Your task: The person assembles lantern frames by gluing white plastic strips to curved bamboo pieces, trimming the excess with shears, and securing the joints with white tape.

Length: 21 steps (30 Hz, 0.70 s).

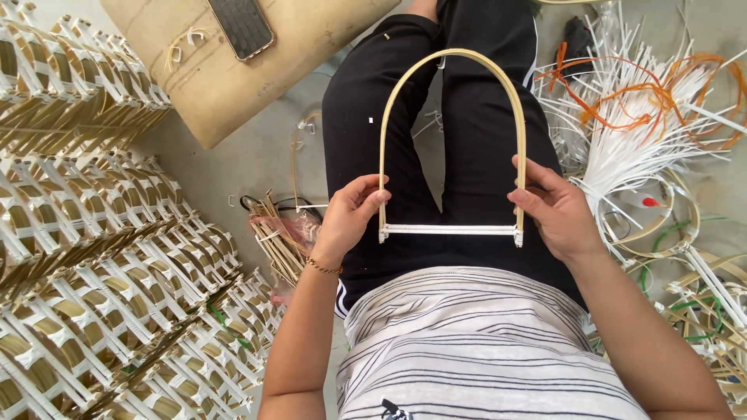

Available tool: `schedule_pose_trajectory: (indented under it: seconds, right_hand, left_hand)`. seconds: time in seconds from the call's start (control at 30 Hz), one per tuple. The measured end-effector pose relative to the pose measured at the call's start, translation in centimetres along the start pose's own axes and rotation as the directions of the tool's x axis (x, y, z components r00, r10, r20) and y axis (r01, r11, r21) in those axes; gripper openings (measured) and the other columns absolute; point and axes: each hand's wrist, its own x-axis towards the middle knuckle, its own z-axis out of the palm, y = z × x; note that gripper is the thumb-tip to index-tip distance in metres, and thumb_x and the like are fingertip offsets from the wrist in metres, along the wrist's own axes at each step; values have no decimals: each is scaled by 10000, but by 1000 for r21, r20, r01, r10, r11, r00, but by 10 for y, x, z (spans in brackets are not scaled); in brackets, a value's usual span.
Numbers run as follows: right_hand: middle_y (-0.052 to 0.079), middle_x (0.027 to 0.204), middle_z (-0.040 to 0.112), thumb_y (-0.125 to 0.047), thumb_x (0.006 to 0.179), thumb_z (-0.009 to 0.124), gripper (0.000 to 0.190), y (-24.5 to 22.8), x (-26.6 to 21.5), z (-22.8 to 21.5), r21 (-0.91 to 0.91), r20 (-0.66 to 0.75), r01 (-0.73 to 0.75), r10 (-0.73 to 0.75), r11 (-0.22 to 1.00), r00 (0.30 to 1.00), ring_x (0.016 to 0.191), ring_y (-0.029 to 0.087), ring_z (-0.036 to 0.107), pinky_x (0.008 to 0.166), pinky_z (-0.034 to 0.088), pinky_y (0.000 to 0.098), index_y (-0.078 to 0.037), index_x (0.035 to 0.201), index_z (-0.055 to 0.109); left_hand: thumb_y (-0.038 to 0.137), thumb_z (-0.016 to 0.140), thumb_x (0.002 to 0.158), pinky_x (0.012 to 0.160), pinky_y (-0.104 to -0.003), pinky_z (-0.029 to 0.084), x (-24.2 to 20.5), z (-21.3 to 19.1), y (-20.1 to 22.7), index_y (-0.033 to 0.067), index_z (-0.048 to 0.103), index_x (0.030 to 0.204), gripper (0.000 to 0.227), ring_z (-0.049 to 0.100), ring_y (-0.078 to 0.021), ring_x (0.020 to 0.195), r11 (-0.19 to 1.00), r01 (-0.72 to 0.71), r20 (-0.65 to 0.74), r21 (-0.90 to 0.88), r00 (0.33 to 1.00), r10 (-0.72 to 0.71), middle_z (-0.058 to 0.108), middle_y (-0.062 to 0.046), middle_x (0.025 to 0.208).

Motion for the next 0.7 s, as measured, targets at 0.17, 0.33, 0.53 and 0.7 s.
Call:
schedule_pose_trajectory:
  seconds: [0.17,0.33,0.53,0.7]
  right_hand:
    - [1,1102,632,-36,928,716,584,5,5,-5,76,27,-42,40,996,999,943,81,650,809,557,227,-30,1492,562]
    - [0,1111,649,-34,933,705,582,10,7,-7,84,23,-73,72,994,997,952,86,677,808,561,227,-38,1495,557]
    - [2,1104,660,-45,942,701,565,7,6,-3,69,-4,-84,84,994,996,954,90,682,808,565,236,-42,1491,566]
    - [3,1103,662,-50,942,700,563,10,7,-5,65,-6,-82,83,995,997,960,90,683,814,566,235,-43,1489,566]
  left_hand:
    - [162,662,1001,869,-250,567,1,1,0,-18,645,1300,349,676,-96,932,999,-40,-16,22,999,40,728,-27,984]
    - [162,661,1001,870,-252,580,2,-1,-7,-22,649,1285,338,681,-93,914,998,-61,-34,-21,998,60,724,-19,977]
    - [163,669,1002,845,-255,590,0,0,0,-17,664,1256,312,666,-86,870,999,-40,-26,-25,999,39,706,-11,935]
    - [189,670,1000,828,-260,596,2,0,1,-11,670,1215,294,673,-88,862,999,-52,-22,1,998,52,706,-12,931]
